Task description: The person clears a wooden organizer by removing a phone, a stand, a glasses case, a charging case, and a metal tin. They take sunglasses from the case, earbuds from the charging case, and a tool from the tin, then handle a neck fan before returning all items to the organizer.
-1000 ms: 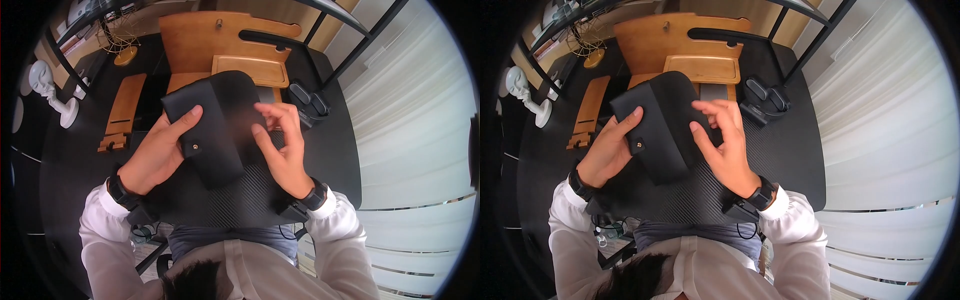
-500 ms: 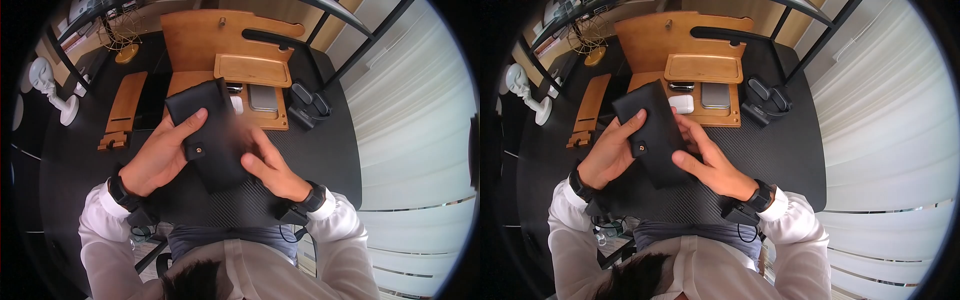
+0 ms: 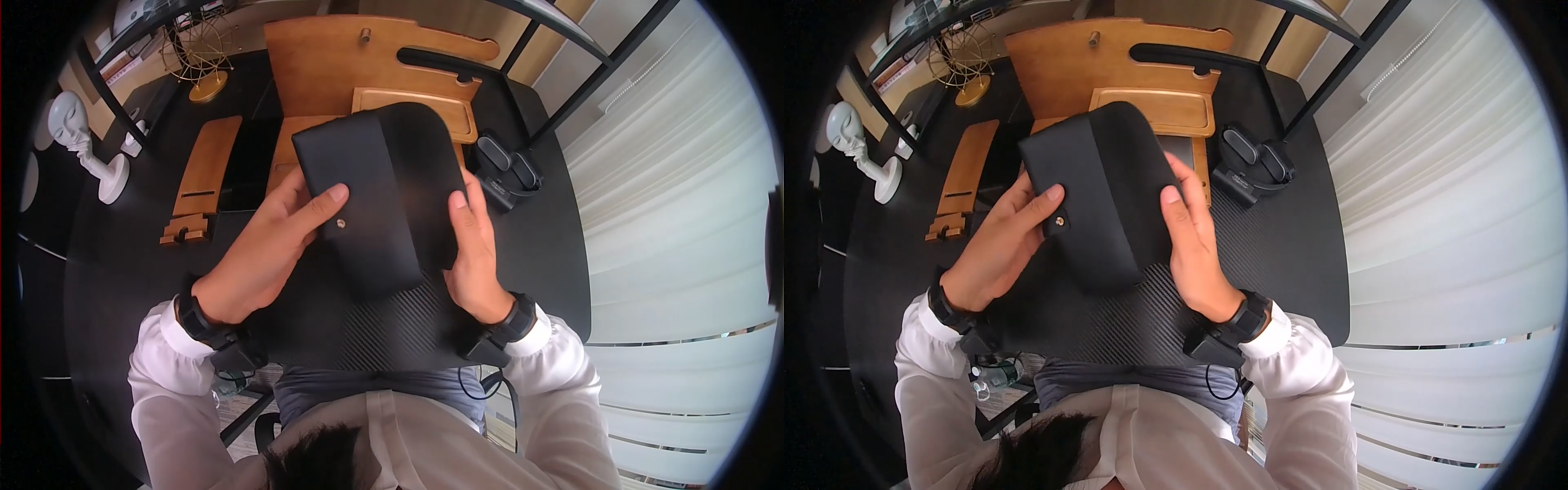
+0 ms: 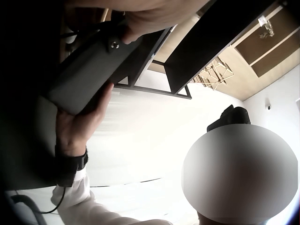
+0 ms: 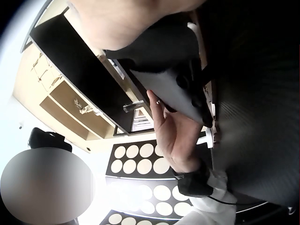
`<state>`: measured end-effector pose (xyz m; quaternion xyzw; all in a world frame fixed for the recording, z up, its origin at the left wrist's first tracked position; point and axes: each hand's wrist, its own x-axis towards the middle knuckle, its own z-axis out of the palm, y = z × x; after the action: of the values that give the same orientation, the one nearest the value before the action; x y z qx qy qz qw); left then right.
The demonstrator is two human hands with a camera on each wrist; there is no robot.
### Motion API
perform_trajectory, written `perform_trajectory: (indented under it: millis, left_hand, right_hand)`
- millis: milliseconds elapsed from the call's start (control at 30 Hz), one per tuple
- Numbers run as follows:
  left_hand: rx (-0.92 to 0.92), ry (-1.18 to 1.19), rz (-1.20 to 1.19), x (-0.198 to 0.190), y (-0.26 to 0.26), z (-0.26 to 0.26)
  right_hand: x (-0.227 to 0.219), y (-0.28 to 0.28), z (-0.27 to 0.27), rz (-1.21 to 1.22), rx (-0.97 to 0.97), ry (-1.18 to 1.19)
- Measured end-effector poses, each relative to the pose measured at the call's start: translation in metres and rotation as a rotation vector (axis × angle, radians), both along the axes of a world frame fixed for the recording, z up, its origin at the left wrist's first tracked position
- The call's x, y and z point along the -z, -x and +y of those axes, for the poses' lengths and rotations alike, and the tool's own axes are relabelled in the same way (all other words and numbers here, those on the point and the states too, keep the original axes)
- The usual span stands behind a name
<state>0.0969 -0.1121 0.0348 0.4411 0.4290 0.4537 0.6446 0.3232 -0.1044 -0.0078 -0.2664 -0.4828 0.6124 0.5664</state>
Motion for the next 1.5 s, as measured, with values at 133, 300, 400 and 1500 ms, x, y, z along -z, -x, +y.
perform_trajectory:
  millis: [133, 300, 400, 1500]
  left_hand:
    - [0.022, 0.082, -0.115, 0.004, 0.008, 0.007]
    - [-0.046, 0.021, -0.059, -0.002, 0.003, 0.005]
    - [0.050, -0.094, 0.007, 0.016, 0.009, 0.007]
    - [0.387, -0.474, 1.131, -0.026, 0.127, -0.038]
  right_hand:
    - [-0.004, 0.003, 0.001, -0.126, 0.203, -0.140]
    - [0.008, -0.010, 0.011, -0.543, 0.506, -0.645]
    - [-0.016, -0.011, 0.003, -0.976, 0.514, -0.773]
    - [0.014, -0.001, 0.011, -0.219, -0.096, 0.034]
